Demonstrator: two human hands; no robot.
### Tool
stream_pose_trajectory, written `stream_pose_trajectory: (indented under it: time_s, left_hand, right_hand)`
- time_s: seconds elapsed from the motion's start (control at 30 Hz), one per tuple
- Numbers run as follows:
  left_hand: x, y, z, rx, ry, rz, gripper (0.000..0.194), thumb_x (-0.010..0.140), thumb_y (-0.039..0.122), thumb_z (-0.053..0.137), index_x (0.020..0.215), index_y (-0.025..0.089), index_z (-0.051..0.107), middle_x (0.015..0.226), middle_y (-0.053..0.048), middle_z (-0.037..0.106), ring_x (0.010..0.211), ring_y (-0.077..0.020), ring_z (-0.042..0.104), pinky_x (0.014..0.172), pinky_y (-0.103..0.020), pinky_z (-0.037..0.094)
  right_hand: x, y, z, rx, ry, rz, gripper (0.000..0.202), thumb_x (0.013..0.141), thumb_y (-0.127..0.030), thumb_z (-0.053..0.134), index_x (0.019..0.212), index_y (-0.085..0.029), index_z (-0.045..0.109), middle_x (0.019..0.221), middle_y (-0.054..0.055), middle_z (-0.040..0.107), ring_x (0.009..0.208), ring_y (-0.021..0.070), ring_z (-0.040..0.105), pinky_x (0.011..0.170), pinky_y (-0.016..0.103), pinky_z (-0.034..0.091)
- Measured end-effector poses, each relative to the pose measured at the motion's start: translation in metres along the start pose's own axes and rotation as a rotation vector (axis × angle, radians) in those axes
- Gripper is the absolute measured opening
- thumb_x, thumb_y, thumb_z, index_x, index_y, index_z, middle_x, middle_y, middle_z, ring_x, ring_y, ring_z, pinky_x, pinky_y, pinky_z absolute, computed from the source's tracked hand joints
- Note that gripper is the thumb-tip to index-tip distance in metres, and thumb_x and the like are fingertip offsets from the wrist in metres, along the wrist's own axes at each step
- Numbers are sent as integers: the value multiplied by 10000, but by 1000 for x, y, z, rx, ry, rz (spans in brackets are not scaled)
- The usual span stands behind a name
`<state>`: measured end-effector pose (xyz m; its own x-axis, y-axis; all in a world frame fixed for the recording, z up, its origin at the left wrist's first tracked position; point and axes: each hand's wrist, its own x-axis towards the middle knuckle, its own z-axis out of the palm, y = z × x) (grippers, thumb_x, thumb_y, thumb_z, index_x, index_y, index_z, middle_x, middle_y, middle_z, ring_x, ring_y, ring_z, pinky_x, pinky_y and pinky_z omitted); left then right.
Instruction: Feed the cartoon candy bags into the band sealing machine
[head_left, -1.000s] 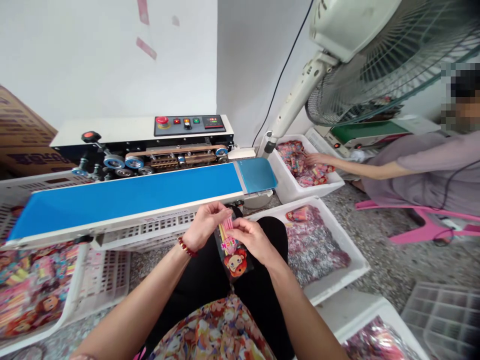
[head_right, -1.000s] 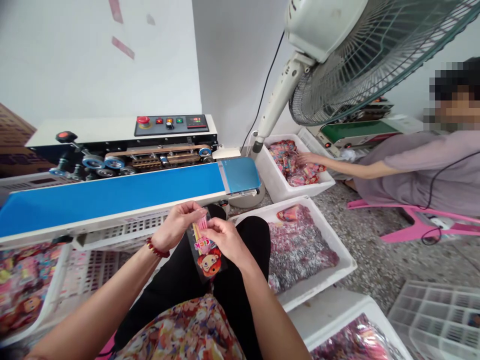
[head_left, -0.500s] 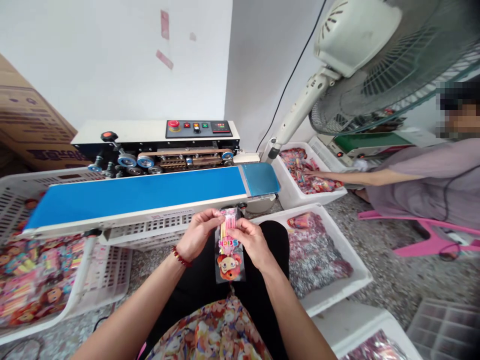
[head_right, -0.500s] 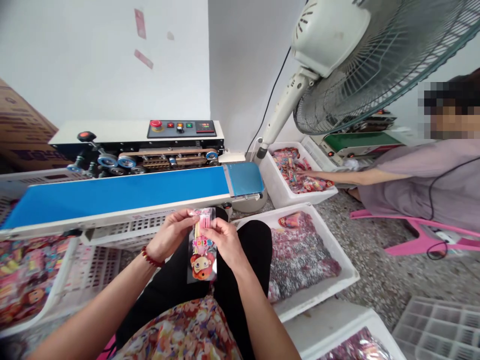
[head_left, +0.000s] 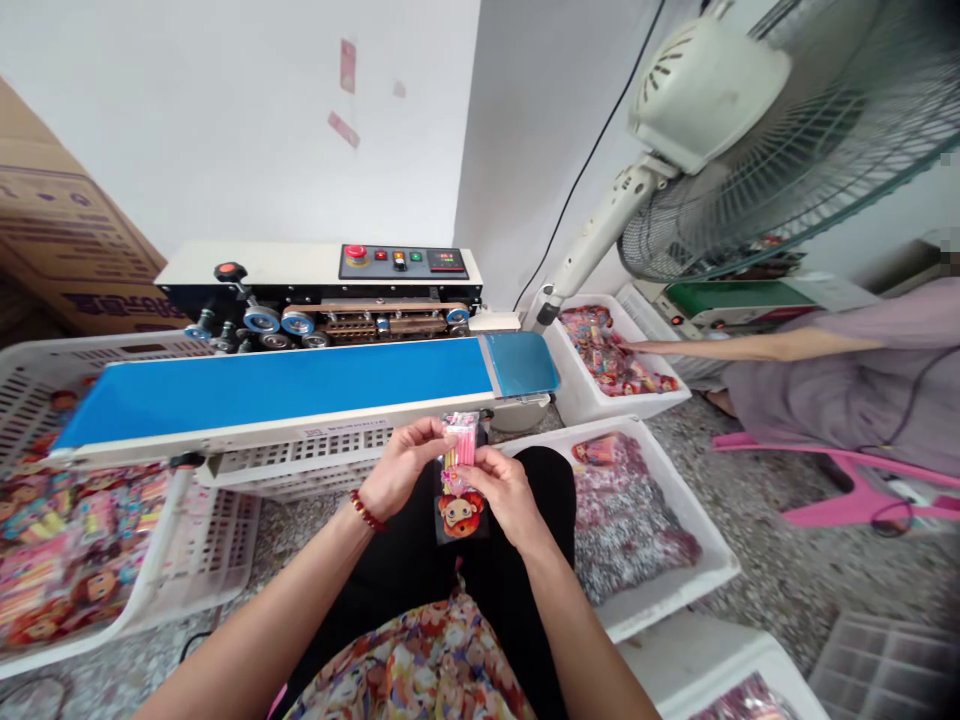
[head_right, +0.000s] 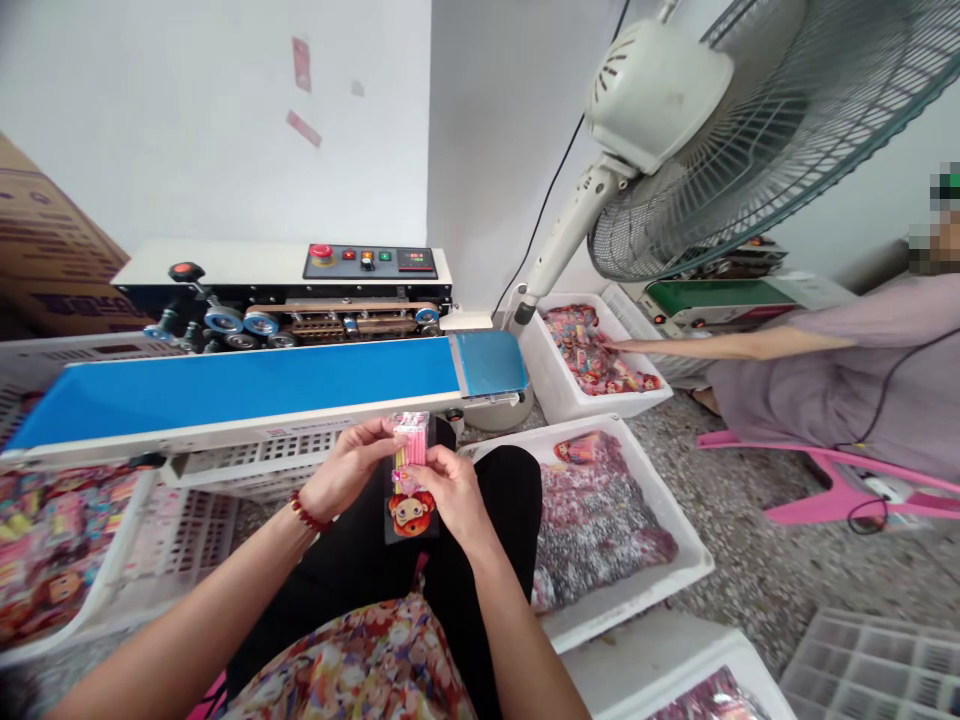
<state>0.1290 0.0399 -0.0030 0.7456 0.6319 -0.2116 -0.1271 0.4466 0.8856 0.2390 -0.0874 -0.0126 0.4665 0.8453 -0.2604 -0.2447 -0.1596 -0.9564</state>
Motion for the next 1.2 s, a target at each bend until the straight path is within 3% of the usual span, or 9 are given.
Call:
stream_pose_trajectory:
  time_s: [0.27,0.43,0.57,0.8,0.87,1.0,1.1,1.2]
  left_hand:
    - [-1,1,4,-20,-20,-12,266,693,367,870,813,170,737,799,-14,694,722,-128,560,729,-263,429]
    - [6,2,11,-5,44,42,261,641,332,893,688,170,694,722,0,682,676,-119,544,714,-260,420]
    - [10,-2,12,-53,94,9,271,620,350,904,667,169,707,696,-5,685,670,-122,558,705,-254,431]
    - [5,-4,1,-160,32,-123,488,736,624,798,870,156,761,808,-69,740,698,-158,630,698,-286,493]
    - [3,-8,-5,-114,35,-122,475,707,578,842,919,157,775,839,-64,746,710,-146,632,703,-271,496]
    - [-1,-16,-19,-34,132,-92,336,599,391,936,789,158,787,782,-27,729,661,-94,572,639,-217,450]
    - [-3,-17,-25,-94,194,-104,314,578,372,937,759,168,783,768,-24,728,663,-103,580,634,-225,459]
    - [-5,-18,-26,-116,174,-105,341,608,373,925,859,182,795,831,-33,744,691,-119,609,647,-241,481]
  right_hand:
    - [0,8,-4,1,32,-33,272,736,-432,836,787,-199,704,757,-10,719,708,166,643,695,261,488]
    - [-1,7,-1,-3,37,-32,265,726,-424,844,772,-203,706,737,-16,711,693,164,643,681,258,484]
    - [1,11,-3,-17,56,-30,264,726,-428,842,758,-202,709,729,-19,710,683,158,636,668,251,469]
    - [9,21,-3,101,102,17,279,690,-421,866,777,-201,718,742,-17,716,681,155,632,678,255,478]
    - [12,22,1,140,119,9,277,693,-417,865,803,-206,723,773,-17,726,707,158,643,703,258,489]
    - [14,23,8,133,64,23,288,718,-436,848,867,-218,733,841,-7,749,756,174,668,719,264,505]
    - [13,25,10,103,16,77,318,719,-467,836,896,-221,740,817,-3,747,730,184,671,666,266,509]
    - [13,26,11,76,27,113,338,699,-483,836,883,-213,748,800,10,749,734,201,686,638,271,519]
